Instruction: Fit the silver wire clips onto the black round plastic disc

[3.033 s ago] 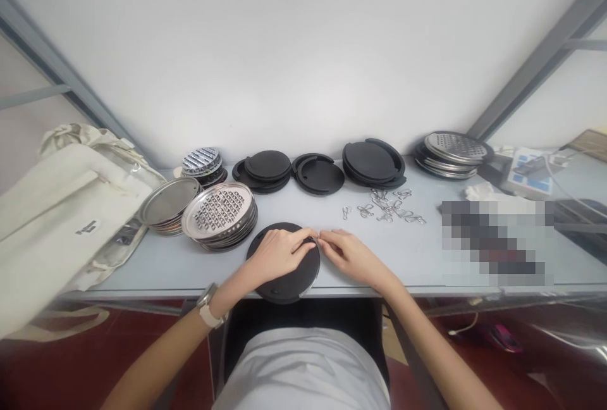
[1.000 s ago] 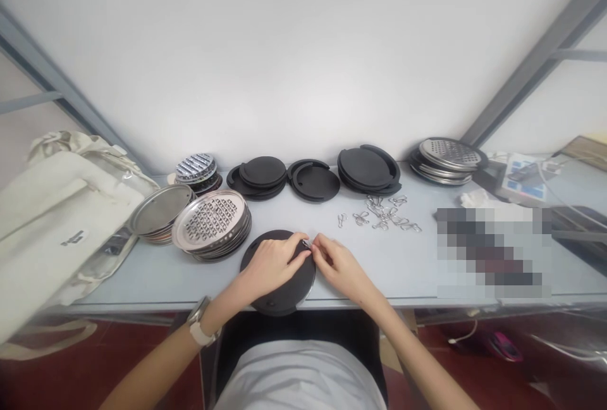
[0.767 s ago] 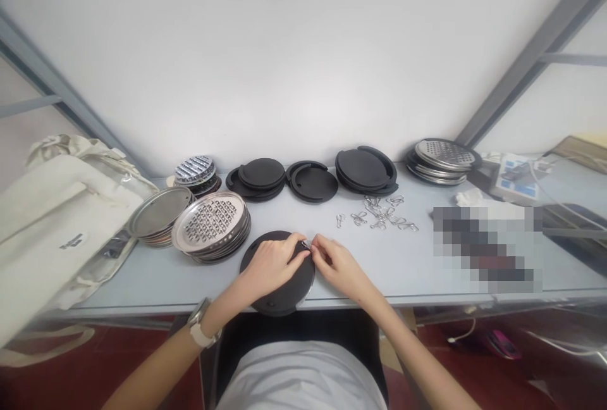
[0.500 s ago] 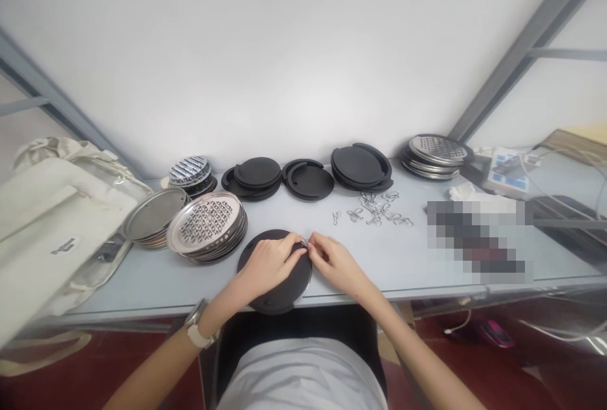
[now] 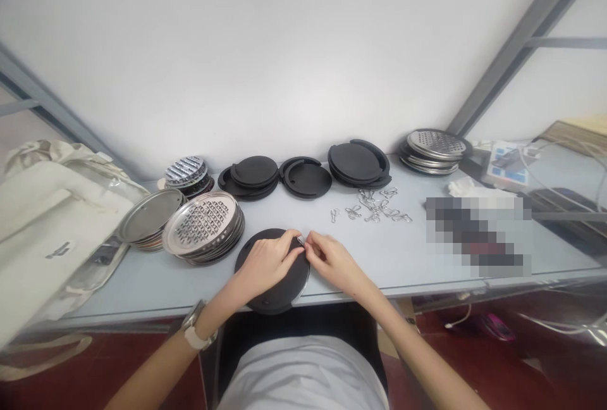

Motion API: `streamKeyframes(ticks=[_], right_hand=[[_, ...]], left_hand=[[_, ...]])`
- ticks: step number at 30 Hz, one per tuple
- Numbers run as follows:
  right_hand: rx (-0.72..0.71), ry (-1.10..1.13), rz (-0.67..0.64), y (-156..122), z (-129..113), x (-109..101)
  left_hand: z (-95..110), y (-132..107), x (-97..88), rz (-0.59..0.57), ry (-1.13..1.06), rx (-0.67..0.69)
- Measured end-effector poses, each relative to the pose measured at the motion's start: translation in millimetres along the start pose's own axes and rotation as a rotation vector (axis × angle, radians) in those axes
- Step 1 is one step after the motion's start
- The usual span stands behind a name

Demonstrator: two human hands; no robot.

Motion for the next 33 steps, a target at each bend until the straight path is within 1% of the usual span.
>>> streamKeyframes(ticks=[21,33], right_hand=[[-0.020,-0.018,0.000,0.3,-1.1,0.3],[-0.044,-0.022,0.016,0.0,-1.9,0.4]], left_hand=[[5.1,-0.3,-1.8,-0.020,-0.003,0.034],[6.0,-0.1,-3.8,-0.036,-0.033,0.012]])
Point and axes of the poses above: each hand's wrist, its own y-axis towards the middle knuckle, its own x-axis out of the palm, z = x × y, the point moved 9 cm from there along y, towards the middle knuckle, and after that the axes turned 15 degrees about z, right-handed, at the moved point
